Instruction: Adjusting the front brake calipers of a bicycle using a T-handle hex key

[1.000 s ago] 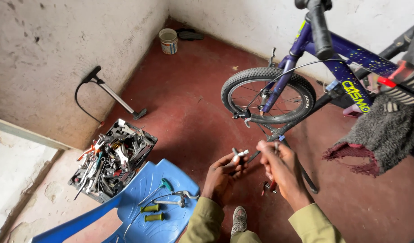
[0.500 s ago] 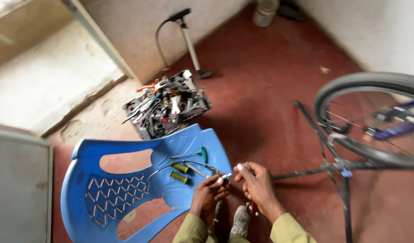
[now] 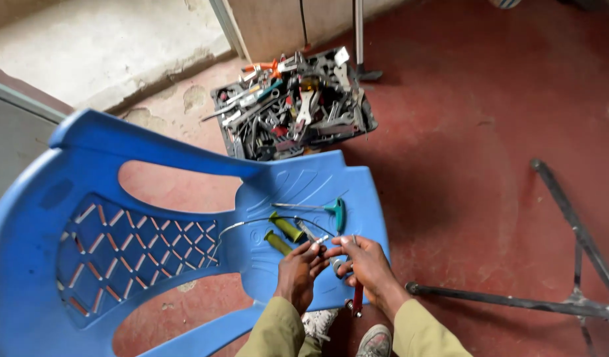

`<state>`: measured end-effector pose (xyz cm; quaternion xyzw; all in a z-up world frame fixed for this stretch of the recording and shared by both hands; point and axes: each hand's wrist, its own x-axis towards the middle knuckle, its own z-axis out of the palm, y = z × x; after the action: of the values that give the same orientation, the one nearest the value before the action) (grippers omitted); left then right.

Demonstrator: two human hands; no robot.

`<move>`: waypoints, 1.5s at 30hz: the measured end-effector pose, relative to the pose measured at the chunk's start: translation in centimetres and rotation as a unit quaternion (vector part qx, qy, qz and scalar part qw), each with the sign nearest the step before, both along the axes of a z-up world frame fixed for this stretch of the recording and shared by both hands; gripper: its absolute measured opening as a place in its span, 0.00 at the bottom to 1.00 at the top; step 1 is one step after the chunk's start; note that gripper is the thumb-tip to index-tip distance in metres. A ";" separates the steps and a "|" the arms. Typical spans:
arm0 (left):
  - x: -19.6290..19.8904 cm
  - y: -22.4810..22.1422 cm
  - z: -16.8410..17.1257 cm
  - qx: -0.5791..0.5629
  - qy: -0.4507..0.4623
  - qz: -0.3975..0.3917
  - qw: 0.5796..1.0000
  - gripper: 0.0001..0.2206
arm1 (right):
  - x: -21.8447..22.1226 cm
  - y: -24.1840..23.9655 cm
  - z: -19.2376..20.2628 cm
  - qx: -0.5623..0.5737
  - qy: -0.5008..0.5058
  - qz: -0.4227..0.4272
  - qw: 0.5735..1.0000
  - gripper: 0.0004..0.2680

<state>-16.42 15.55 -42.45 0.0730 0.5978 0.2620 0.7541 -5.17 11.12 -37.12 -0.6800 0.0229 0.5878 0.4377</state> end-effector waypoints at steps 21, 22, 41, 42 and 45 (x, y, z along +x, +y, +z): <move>10.4 -6.3 11.0 0.139 -0.072 -0.236 0.959 0.17 | 7.5 -4.3 11.1 0.173 -0.011 -0.188 0.967 0.11; 10.9 -6.5 11.5 0.141 -0.080 -0.247 0.955 0.17 | 8.0 -4.8 12.4 0.175 -0.019 -0.198 0.964 0.11; 22.8 -12.5 30.5 0.329 -0.247 -0.476 0.777 0.14 | 18.2 -20.2 27.3 0.130 -0.479 -0.142 0.856 0.13; 23.0 -12.5 31.6 0.309 -0.240 -0.492 0.778 0.16 | 18.4 -20.7 27.6 0.126 -0.431 -0.208 0.869 0.13; 24.0 -13.1 31.8 0.289 -0.292 -0.501 0.762 0.16 | 18.4 -20.4 29.7 0.062 -0.427 -0.317 0.845 0.11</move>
<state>7.55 2.43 -10.69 0.4966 0.1233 0.0159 0.8590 13.27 -9.26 -7.42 -0.7912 0.0111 0.0685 0.6076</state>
